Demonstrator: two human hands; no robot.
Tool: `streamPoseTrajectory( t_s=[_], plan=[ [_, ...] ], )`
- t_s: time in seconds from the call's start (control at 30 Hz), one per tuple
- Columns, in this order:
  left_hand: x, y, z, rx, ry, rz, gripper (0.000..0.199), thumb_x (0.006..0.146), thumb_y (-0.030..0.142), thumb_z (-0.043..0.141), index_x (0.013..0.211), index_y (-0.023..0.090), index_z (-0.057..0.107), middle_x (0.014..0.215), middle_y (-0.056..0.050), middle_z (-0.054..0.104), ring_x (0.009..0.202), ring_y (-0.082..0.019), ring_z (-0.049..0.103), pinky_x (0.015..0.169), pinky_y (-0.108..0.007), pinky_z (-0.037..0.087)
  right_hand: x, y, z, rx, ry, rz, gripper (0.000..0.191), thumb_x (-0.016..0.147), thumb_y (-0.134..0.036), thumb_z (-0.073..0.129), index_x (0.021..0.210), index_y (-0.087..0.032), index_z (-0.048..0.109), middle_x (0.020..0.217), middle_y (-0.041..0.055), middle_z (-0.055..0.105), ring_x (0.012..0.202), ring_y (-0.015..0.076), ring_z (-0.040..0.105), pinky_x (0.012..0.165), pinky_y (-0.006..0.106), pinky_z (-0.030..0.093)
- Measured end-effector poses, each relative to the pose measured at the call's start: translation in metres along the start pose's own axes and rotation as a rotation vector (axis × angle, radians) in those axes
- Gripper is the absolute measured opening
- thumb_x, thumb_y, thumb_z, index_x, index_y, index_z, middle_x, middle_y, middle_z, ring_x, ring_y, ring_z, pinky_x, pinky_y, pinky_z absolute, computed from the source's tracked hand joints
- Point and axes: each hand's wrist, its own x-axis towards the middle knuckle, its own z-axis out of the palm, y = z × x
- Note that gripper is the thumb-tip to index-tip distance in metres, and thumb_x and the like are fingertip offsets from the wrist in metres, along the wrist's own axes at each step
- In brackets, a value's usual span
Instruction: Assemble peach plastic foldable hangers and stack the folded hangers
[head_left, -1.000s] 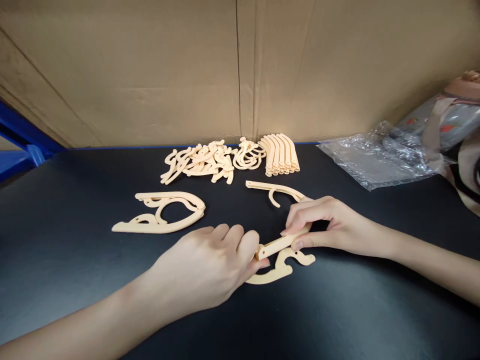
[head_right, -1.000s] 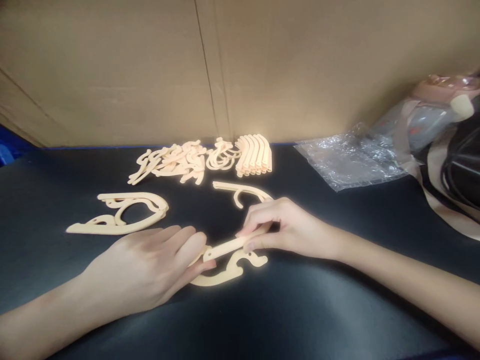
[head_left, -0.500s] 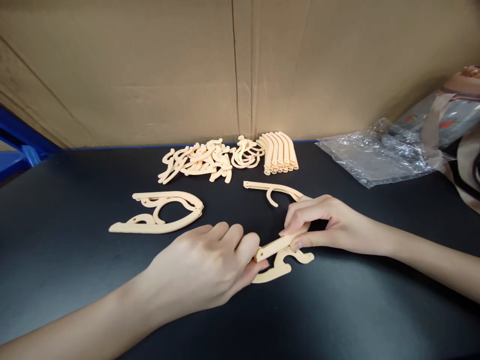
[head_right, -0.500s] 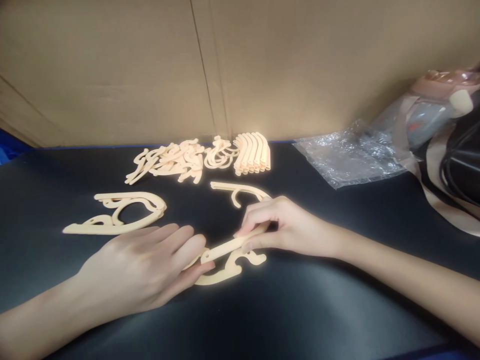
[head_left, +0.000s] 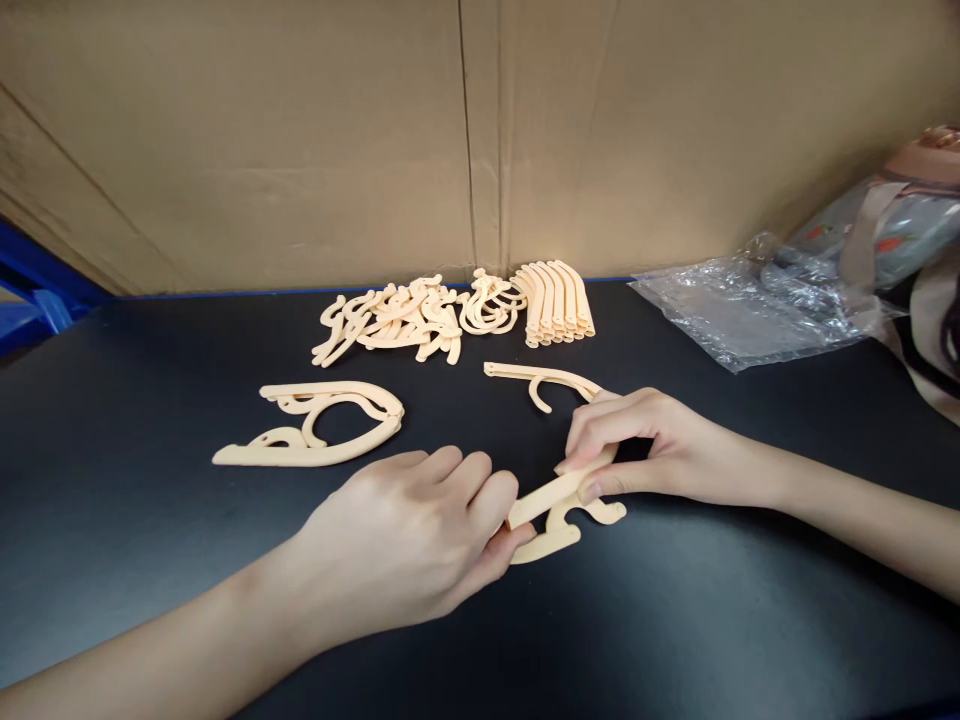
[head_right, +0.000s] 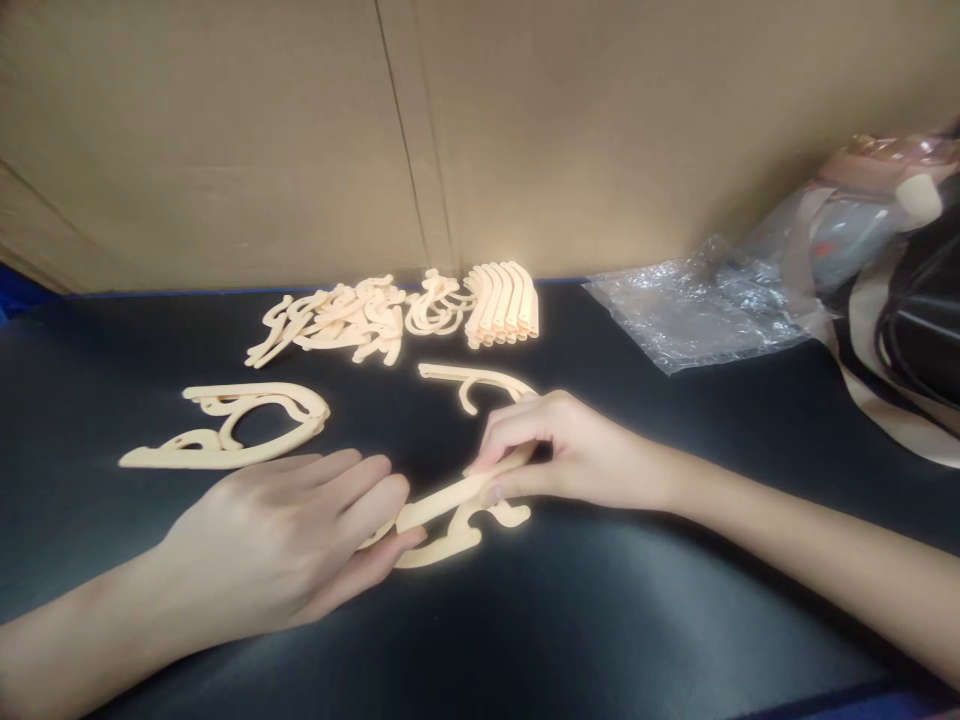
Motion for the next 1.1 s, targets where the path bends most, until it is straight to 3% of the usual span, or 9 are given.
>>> streamPoseTrajectory(
  t_s=[0.13, 0.3, 0.47, 0.63, 0.73, 0.8, 0.87, 1.0, 1.1],
  plan=[
    [0.000, -0.003, 0.002, -0.050, 0.015, 0.012, 0.032, 0.100, 0.034, 0.036, 0.072, 0.020, 0.044, 0.061, 0.003, 0.042, 0.053, -0.015, 0.037, 0.049, -0.033, 0.023, -0.001, 0.001, 0.001, -0.006, 0.019, -0.031, 0.015, 0.084, -0.029, 0.072, 0.094, -0.018, 0.075, 0.087, 0.0020, 0.069, 0.077, 0.0126, 0.063, 0.072, 0.026, 0.049],
    [0.002, -0.006, -0.001, -0.147, 0.051, 0.070, 0.018, 0.089, 0.017, 0.041, 0.073, 0.019, 0.047, 0.064, 0.001, 0.042, 0.059, -0.016, 0.036, 0.050, -0.030, 0.025, 0.000, 0.002, 0.001, -0.106, 0.062, -0.123, 0.014, 0.082, -0.027, 0.075, 0.093, -0.019, 0.075, 0.092, 0.0022, 0.069, 0.085, 0.0138, 0.062, 0.081, 0.030, 0.047],
    [0.004, -0.005, -0.003, -0.170, 0.048, 0.074, 0.014, 0.084, 0.014, 0.043, 0.071, 0.018, 0.049, 0.065, 0.000, 0.044, 0.062, -0.016, 0.037, 0.050, -0.030, 0.027, -0.001, -0.001, 0.001, -0.264, 0.135, -0.103, 0.018, 0.078, -0.033, 0.078, 0.093, -0.024, 0.075, 0.107, 0.0027, 0.066, 0.102, 0.0179, 0.056, 0.091, 0.034, 0.044],
    [0.004, -0.007, -0.002, -0.143, 0.020, 0.116, 0.024, 0.094, 0.017, 0.037, 0.080, 0.017, 0.056, 0.073, -0.003, 0.056, 0.068, -0.019, 0.047, 0.056, -0.032, 0.035, -0.002, -0.002, 0.003, -0.341, 0.399, 0.028, 0.016, 0.088, -0.038, 0.067, 0.088, -0.023, 0.072, 0.108, 0.0033, 0.064, 0.099, 0.0198, 0.058, 0.087, 0.037, 0.045],
    [0.003, -0.009, 0.000, -0.129, 0.033, 0.147, 0.026, 0.098, 0.017, 0.035, 0.093, 0.015, 0.060, 0.093, -0.006, 0.067, 0.088, -0.023, 0.056, 0.079, -0.038, 0.043, -0.001, 0.001, 0.002, -0.461, 0.503, 0.114, 0.021, 0.093, -0.038, 0.059, 0.085, -0.023, 0.071, 0.103, 0.0022, 0.065, 0.094, 0.0196, 0.059, 0.088, 0.040, 0.042],
    [0.002, -0.010, 0.003, -0.149, 0.035, 0.128, 0.023, 0.097, 0.014, 0.037, 0.101, 0.015, 0.060, 0.110, -0.007, 0.067, 0.105, -0.025, 0.055, 0.098, -0.041, 0.038, -0.001, 0.004, 0.001, -0.462, 0.502, 0.148, 0.022, 0.093, -0.040, 0.058, 0.085, -0.025, 0.072, 0.103, 0.0011, 0.066, 0.096, 0.0196, 0.059, 0.089, 0.040, 0.041],
    [0.001, -0.012, 0.007, -0.218, 0.020, 0.076, 0.026, 0.092, 0.005, 0.038, 0.105, 0.015, 0.058, 0.122, -0.007, 0.063, 0.117, -0.025, 0.051, 0.106, -0.041, 0.032, -0.001, 0.006, 0.001, -0.435, 0.484, 0.157, 0.022, 0.093, -0.041, 0.058, 0.086, -0.026, 0.072, 0.105, 0.0003, 0.066, 0.098, 0.0193, 0.059, 0.090, 0.039, 0.042],
    [0.001, -0.014, 0.012, -0.367, -0.008, -0.028, 0.039, 0.078, -0.008, 0.036, 0.103, 0.016, 0.054, 0.127, -0.008, 0.058, 0.125, -0.023, 0.044, 0.103, -0.036, 0.037, -0.001, 0.006, 0.000, -0.387, 0.450, 0.154, 0.020, 0.093, -0.041, 0.058, 0.088, -0.027, 0.072, 0.107, -0.0007, 0.066, 0.103, 0.0189, 0.058, 0.092, 0.036, 0.044],
    [0.001, -0.015, 0.012, -0.424, -0.045, -0.054, 0.038, 0.078, -0.011, 0.036, 0.099, 0.017, 0.053, 0.128, -0.008, 0.056, 0.124, -0.021, 0.044, 0.098, -0.032, 0.041, 0.000, 0.006, -0.001, -0.376, 0.426, 0.144, 0.020, 0.093, -0.041, 0.058, 0.091, -0.028, 0.072, 0.109, -0.0006, 0.066, 0.104, 0.0191, 0.059, 0.092, 0.036, 0.045]
  ],
)
